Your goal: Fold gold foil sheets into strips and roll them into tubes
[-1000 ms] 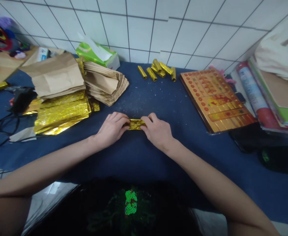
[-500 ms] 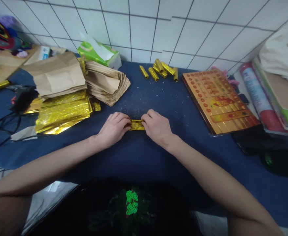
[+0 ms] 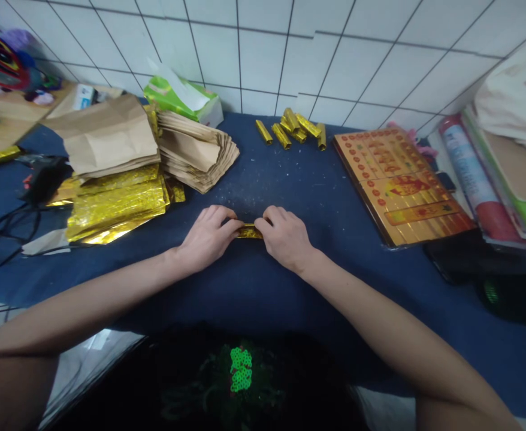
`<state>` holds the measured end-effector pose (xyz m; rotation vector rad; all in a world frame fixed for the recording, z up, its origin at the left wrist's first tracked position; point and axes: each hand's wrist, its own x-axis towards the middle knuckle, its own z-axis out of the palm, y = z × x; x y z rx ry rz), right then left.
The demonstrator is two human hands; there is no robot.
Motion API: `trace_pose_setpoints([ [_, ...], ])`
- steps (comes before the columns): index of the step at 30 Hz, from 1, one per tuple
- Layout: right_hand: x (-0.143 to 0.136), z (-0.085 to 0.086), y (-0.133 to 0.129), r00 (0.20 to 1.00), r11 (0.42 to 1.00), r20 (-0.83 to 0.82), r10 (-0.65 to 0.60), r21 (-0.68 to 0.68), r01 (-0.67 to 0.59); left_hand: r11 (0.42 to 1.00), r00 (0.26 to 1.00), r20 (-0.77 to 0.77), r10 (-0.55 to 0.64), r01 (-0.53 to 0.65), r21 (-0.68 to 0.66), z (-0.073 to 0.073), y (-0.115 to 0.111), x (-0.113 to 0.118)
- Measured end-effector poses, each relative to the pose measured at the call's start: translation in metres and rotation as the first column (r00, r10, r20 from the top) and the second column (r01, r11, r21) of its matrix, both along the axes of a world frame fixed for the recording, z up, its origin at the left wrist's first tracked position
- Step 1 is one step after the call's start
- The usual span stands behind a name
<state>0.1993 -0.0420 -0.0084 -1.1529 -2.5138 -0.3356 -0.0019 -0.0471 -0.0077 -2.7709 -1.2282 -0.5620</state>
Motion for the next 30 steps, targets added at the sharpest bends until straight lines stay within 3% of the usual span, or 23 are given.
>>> trace_pose_setpoints([
  [15, 0.012, 0.005, -0.011, 0.990, 0.982, 0.004, 0.143, -0.123, -0.141, 0.999, 0.993, -0.117, -0.024, 0.026, 0.022, 0.004, -0.001, 0.000],
  [21, 0.011, 0.009, -0.010, 0.991, 0.985, 0.026, 0.130, -0.122, -0.126, 0.999, 0.991, -0.131, -0.040, 0.039, -0.013, 0.006, -0.002, 0.000],
  [26, 0.014, 0.013, -0.013, 0.989, 0.974, 0.035, 0.147, -0.177, -0.138, 0.994, 0.971, -0.229, -0.067, 0.046, -0.098, 0.012, -0.013, -0.005],
  [30, 0.015, 0.011, -0.023, 0.996, 0.983, 0.020, 0.087, -0.165, -0.083, 0.993, 0.967, -0.249, -0.061, 0.035, -0.109, 0.013, -0.020, -0.008],
])
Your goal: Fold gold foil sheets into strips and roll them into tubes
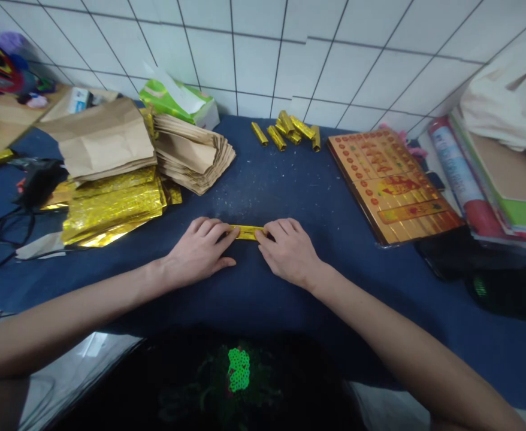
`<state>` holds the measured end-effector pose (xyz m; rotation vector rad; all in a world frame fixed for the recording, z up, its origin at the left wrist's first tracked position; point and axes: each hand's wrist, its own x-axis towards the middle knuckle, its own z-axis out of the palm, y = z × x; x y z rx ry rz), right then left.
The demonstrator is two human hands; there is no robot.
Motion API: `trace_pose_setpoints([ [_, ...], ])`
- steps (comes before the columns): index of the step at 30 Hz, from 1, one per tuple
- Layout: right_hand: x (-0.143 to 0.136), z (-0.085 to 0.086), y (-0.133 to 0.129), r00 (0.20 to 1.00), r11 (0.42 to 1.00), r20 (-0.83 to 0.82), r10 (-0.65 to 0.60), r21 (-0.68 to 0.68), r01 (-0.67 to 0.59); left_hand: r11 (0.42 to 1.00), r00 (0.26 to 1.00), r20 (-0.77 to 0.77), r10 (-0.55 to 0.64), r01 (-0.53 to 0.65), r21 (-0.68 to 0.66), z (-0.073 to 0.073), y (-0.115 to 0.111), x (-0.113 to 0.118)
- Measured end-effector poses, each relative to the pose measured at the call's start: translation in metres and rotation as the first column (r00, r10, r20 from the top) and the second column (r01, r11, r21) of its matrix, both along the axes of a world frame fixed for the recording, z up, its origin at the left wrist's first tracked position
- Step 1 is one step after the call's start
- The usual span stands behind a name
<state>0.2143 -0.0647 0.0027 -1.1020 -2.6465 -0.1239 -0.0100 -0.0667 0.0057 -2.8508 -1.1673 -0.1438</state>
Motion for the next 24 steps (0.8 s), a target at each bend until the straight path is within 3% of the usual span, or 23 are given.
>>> trace_pose_setpoints([
  [6, 0.002, -0.009, -0.014, 0.994, 0.996, 0.103, -0.042, -0.070, 0.049, 1.000, 1.000, 0.003, -0.020, 0.020, -0.018, -0.006, -0.006, -0.002],
  [15, 0.004, -0.010, 0.024, 0.988, 0.982, 0.125, -0.085, -0.159, 0.105, 0.998, 0.998, -0.059, -0.014, 0.010, -0.062, -0.002, -0.037, 0.010],
  [24, -0.005, -0.006, 0.024, 0.990, 0.984, 0.104, -0.094, -0.140, 0.108, 0.997, 0.997, -0.059, -0.044, 0.039, -0.073, -0.004, -0.033, 0.011],
])
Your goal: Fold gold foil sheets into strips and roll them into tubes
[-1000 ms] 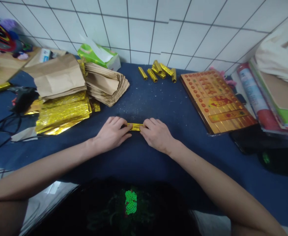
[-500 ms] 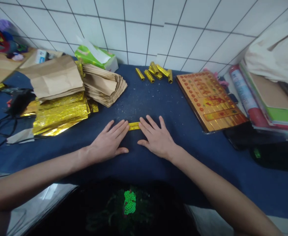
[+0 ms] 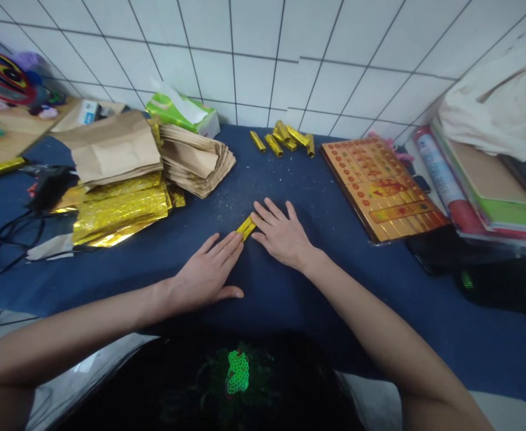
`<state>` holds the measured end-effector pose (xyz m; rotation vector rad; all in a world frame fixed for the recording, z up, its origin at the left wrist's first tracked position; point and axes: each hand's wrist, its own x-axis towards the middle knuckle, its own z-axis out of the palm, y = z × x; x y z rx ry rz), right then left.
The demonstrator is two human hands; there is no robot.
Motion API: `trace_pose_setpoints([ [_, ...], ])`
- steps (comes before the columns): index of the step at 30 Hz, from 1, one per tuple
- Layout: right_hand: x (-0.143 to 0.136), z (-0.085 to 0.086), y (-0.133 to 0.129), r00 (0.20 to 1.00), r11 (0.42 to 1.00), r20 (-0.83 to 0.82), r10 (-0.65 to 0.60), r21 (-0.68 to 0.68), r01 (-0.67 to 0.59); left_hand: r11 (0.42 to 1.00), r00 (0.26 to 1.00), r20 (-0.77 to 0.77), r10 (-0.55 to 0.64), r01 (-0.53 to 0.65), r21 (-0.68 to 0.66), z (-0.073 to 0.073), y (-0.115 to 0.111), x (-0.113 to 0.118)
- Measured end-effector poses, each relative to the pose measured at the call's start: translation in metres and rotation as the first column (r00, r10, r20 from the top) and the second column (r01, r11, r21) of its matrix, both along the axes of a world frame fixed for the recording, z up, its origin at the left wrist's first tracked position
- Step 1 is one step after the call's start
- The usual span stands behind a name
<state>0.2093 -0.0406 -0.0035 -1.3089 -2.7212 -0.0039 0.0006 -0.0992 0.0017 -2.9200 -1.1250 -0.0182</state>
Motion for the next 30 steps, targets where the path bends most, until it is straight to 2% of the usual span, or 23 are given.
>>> trace_pose_setpoints([
  [3, -0.005, 0.004, -0.009, 1.000, 1.000, -0.001, 0.011, -0.026, -0.011, 1.000, 1.000, -0.006, 0.006, -0.006, 0.003, 0.000, -0.001, 0.000],
  [6, -0.014, 0.007, -0.026, 0.995, 0.992, -0.006, 0.100, -0.078, -0.100, 1.000, 1.000, -0.001, 0.008, -0.008, 0.006, 0.000, -0.002, 0.001],
  [10, -0.019, 0.003, -0.039, 0.989, 0.984, -0.008, 0.147, -0.097, -0.147, 1.000, 1.000, 0.013, 0.020, -0.020, -0.011, 0.000, -0.001, 0.001],
  [14, -0.015, -0.004, -0.028, 0.992, 0.990, 0.018, 0.122, -0.068, -0.120, 1.000, 1.000, 0.020, 0.009, -0.009, -0.022, 0.000, 0.000, 0.000],
  [17, -0.011, -0.008, -0.013, 0.998, 0.997, 0.020, 0.056, -0.045, -0.055, 1.000, 1.000, 0.024, 0.002, -0.001, -0.026, 0.000, 0.001, -0.001],
  [22, -0.008, -0.007, 0.005, 0.998, 1.000, 0.060, 0.003, 0.002, -0.003, 1.000, 0.999, 0.035, -0.008, 0.008, -0.021, -0.001, 0.001, -0.001],
  [26, -0.005, -0.002, 0.001, 0.995, 0.999, 0.095, -0.010, 0.048, 0.006, 1.000, 0.999, 0.046, 0.013, -0.013, -0.012, 0.001, 0.011, -0.010],
  [30, -0.001, -0.001, -0.020, 0.992, 0.997, 0.122, 0.013, 0.069, -0.022, 0.999, 0.999, 0.049, 0.003, -0.002, -0.032, 0.003, 0.033, -0.028],
])
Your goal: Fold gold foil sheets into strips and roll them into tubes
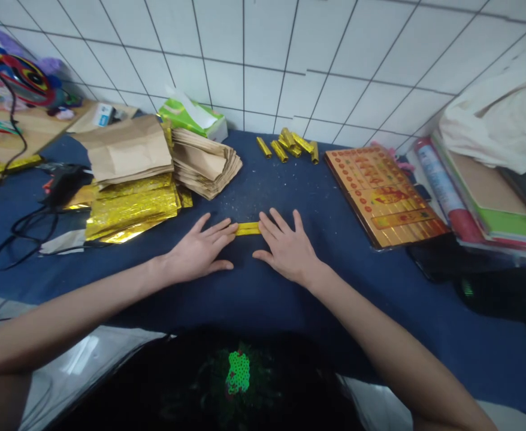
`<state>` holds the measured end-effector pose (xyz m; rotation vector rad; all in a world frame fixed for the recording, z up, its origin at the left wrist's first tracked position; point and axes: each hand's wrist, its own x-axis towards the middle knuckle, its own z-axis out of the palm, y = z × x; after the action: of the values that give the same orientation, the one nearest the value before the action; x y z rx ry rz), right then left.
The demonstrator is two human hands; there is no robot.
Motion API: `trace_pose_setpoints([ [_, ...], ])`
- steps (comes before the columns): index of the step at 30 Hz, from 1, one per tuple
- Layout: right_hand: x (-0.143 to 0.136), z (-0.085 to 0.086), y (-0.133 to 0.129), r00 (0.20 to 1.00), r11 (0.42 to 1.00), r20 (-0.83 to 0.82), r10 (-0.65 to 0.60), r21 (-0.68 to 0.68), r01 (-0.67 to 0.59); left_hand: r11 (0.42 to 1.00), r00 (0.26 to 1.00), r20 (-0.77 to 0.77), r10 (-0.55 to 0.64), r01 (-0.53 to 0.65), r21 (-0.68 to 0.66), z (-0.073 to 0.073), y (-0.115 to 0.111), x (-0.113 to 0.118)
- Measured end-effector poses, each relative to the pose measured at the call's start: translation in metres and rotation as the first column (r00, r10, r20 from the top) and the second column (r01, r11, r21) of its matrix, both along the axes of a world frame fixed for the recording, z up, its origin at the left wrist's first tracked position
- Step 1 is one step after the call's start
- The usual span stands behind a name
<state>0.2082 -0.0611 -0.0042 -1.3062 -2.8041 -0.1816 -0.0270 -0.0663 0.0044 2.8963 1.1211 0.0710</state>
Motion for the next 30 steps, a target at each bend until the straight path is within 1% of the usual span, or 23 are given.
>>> trace_pose_setpoints([
  [2, 0.001, -0.001, -0.012, 1.000, 1.000, 0.010, 0.016, -0.016, -0.016, 1.000, 1.000, -0.006, -0.020, 0.020, -0.005, 0.001, 0.010, -0.006],
  [4, 0.001, -0.003, -0.021, 1.000, 0.999, 0.006, 0.010, -0.030, -0.010, 1.000, 0.999, -0.015, -0.030, 0.030, 0.000, 0.003, 0.014, -0.007],
  [6, -0.001, -0.005, -0.026, 1.000, 0.999, -0.008, -0.002, -0.039, 0.002, 1.000, 0.999, -0.032, -0.013, 0.013, 0.021, 0.006, 0.012, -0.004],
  [9, -0.003, -0.005, -0.027, 0.999, 0.999, -0.032, -0.013, -0.042, 0.012, 0.997, 0.997, -0.065, 0.045, -0.041, 0.071, 0.007, 0.000, 0.010],
  [11, -0.005, -0.005, -0.026, 0.999, 0.999, -0.046, -0.017, -0.041, 0.015, 0.995, 0.995, -0.083, 0.059, -0.052, 0.085, 0.004, -0.009, 0.023],
  [12, -0.005, -0.005, -0.025, 0.999, 0.999, -0.051, -0.019, -0.041, 0.017, 0.995, 0.996, -0.079, 0.050, -0.043, 0.088, 0.001, -0.012, 0.029],
  [14, -0.005, -0.006, -0.025, 0.998, 0.999, -0.056, -0.023, -0.045, 0.021, 0.997, 0.998, -0.068, -0.009, 0.014, 0.070, -0.006, -0.016, 0.040],
  [16, -0.004, -0.007, -0.025, 0.998, 0.999, -0.062, -0.030, -0.047, 0.027, 0.998, 0.998, -0.051, -0.021, 0.024, 0.059, -0.013, -0.016, 0.045],
  [18, -0.004, -0.008, -0.025, 0.997, 0.999, -0.073, -0.037, -0.042, 0.034, 0.998, 0.999, -0.039, -0.034, 0.036, 0.044, -0.016, -0.014, 0.044],
  [20, -0.003, -0.008, -0.025, 0.996, 0.999, -0.084, -0.038, -0.035, 0.035, 0.999, 0.999, -0.043, -0.030, 0.031, 0.035, -0.016, -0.010, 0.037],
  [25, 0.000, -0.007, -0.021, 0.994, 0.999, -0.095, -0.046, -0.021, 0.044, 0.999, 0.997, -0.076, 0.016, -0.012, 0.053, -0.010, -0.004, 0.018],
  [27, 0.001, -0.007, -0.014, 0.993, 0.998, -0.098, -0.060, -0.011, 0.060, 0.998, 0.997, -0.066, 0.029, -0.026, 0.059, -0.007, -0.006, 0.015],
  [30, 0.004, -0.008, 0.000, 0.992, 0.996, -0.097, -0.085, 0.004, 0.086, 0.999, 0.998, -0.052, 0.027, -0.025, 0.037, -0.003, -0.017, 0.019],
])
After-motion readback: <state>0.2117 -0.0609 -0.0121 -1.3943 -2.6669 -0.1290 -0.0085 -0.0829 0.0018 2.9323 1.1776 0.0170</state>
